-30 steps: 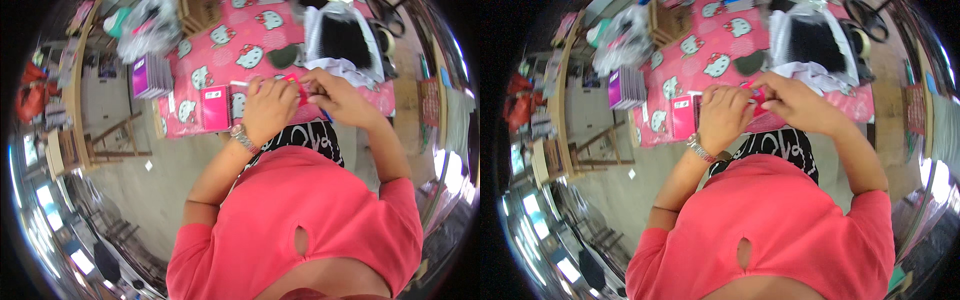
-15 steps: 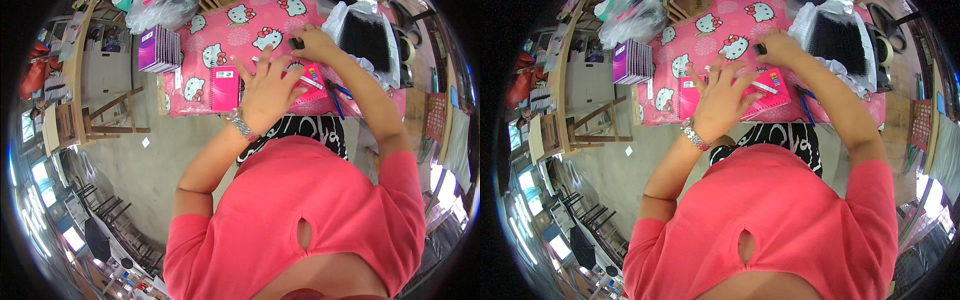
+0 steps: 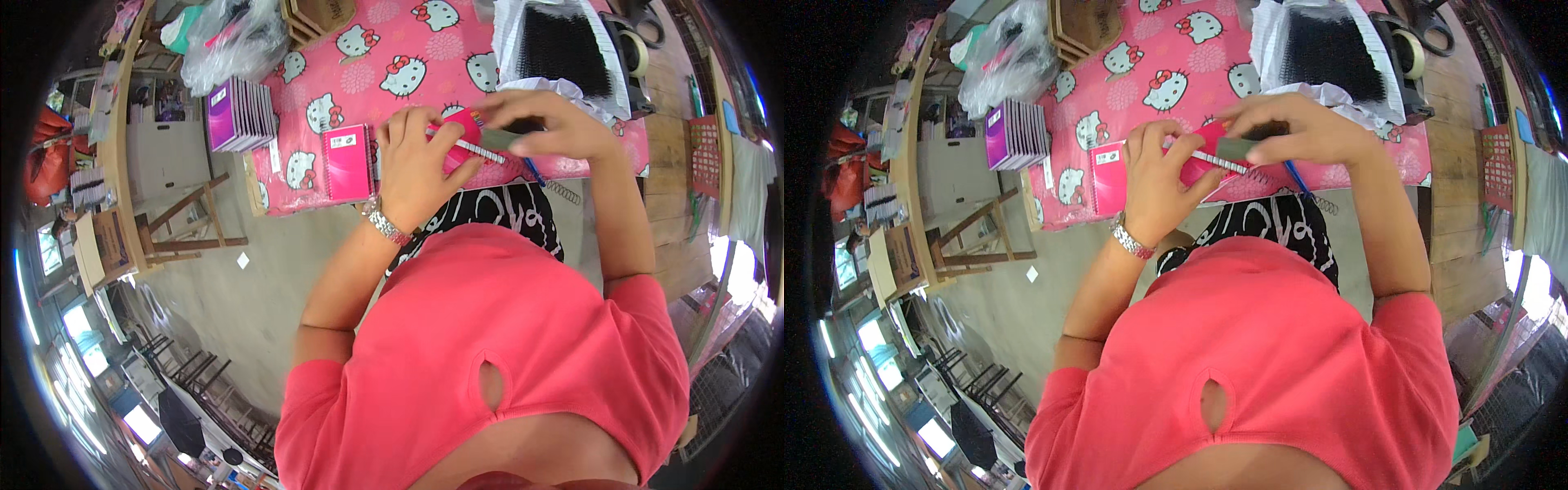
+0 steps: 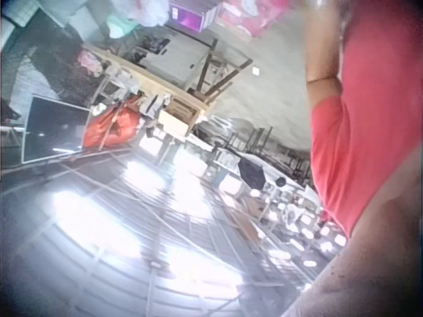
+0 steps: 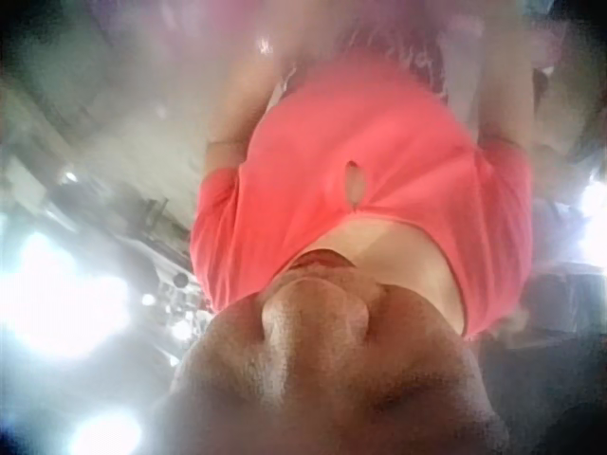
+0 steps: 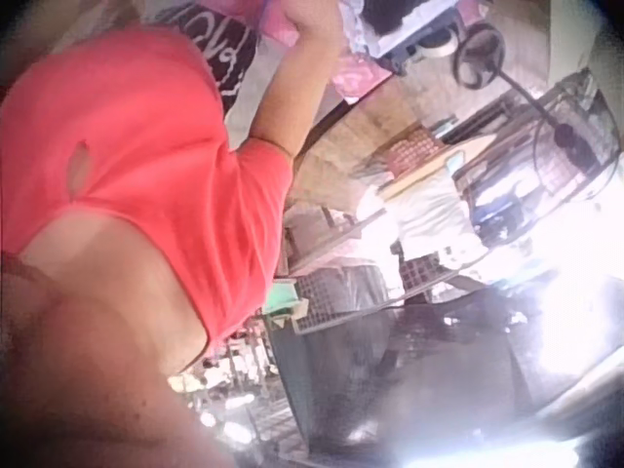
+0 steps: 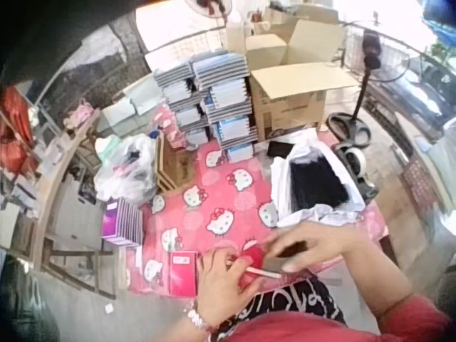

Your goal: The person takes pink covers and paper stacks from boxes, aligns them, and inserts a spiral binding coil through the holes by hand.

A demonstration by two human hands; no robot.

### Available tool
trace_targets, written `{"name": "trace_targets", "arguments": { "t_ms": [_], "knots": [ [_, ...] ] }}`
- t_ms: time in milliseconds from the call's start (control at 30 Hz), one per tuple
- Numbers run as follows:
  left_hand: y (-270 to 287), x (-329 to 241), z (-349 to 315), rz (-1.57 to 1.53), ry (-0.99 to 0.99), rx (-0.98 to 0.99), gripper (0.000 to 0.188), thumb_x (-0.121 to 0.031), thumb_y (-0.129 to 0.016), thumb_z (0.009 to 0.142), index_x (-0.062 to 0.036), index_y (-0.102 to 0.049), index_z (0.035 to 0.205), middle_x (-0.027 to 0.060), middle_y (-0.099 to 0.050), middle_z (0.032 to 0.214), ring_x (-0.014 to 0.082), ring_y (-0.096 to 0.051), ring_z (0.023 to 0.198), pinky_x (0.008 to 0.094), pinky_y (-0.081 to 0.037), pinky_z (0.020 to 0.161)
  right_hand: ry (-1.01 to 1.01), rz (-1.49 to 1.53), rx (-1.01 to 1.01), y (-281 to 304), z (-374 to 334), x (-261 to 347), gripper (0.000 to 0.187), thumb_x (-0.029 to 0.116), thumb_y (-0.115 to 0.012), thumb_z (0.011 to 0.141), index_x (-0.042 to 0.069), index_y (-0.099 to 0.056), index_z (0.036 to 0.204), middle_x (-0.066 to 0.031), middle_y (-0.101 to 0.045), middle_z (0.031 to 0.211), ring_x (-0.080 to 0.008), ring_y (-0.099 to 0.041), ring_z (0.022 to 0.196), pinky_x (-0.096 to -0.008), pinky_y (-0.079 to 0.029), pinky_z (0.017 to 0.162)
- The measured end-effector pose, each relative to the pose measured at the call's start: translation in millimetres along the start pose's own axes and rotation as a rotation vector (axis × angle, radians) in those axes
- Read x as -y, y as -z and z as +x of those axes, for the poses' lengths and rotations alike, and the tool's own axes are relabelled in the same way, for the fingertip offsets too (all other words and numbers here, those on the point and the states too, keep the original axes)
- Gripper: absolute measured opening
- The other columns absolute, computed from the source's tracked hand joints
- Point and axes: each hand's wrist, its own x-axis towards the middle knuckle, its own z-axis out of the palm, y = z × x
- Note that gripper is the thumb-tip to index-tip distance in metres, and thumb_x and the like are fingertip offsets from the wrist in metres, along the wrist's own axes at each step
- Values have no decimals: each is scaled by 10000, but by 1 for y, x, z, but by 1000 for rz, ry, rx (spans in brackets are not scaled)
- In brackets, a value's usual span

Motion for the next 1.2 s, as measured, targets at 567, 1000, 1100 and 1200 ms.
{"name": "trace_targets", "arguments": {
  "t_ms": [567, 1000, 1100, 1200],
  "knots": [
    [3, 1, 2, -114, 63, -22, 394, -194, -803, 685, -43, -578, 972, 125, -534, 986, 328, -488, 965, 433, -390, 865, 115, 568, 102, -10, 19, 4, 422, 233, -750, 789, 4, -663, 1133, -145, -609, 1272, -243, -598, 1132, -366, -431, 1010],
    [6, 37, -8, -716, 380, 47, 238, -8, -722, 798, -13, -585, 993, 90, -567, 955, 159, -577, 793, 269, -478, 652, 88, 476, 105, -9, 54, -14, 437, 230, -707, 817, 16, -637, 1192, -56, -667, 1110, -133, -611, 992, -289, -480, 858],
    [5, 36, -5, -702, 452, 84, 242, 2, -712, 816, 2, -577, 1017, 72, -582, 941, 129, -581, 760, 250, -483, 636, -202, -188, 14, 8, 64, -35, 442, 289, -701, 825, 27, -641, 1176, -74, -655, 1120, -123, -594, 1017, -303, -480, 839],
    [-1, 43, -11, -783, 476, 24, 225, -1, -704, 834, 9, -575, 1018, 54, -597, 928, 103, -571, 708, 236, -473, 605, -176, -604, -149, 31, 77, -78, 458, 355, -699, 854, 32, -634, 1172, -134, -634, 1133, -223, -594, 1075, -333, -472, 873]
  ]
}}
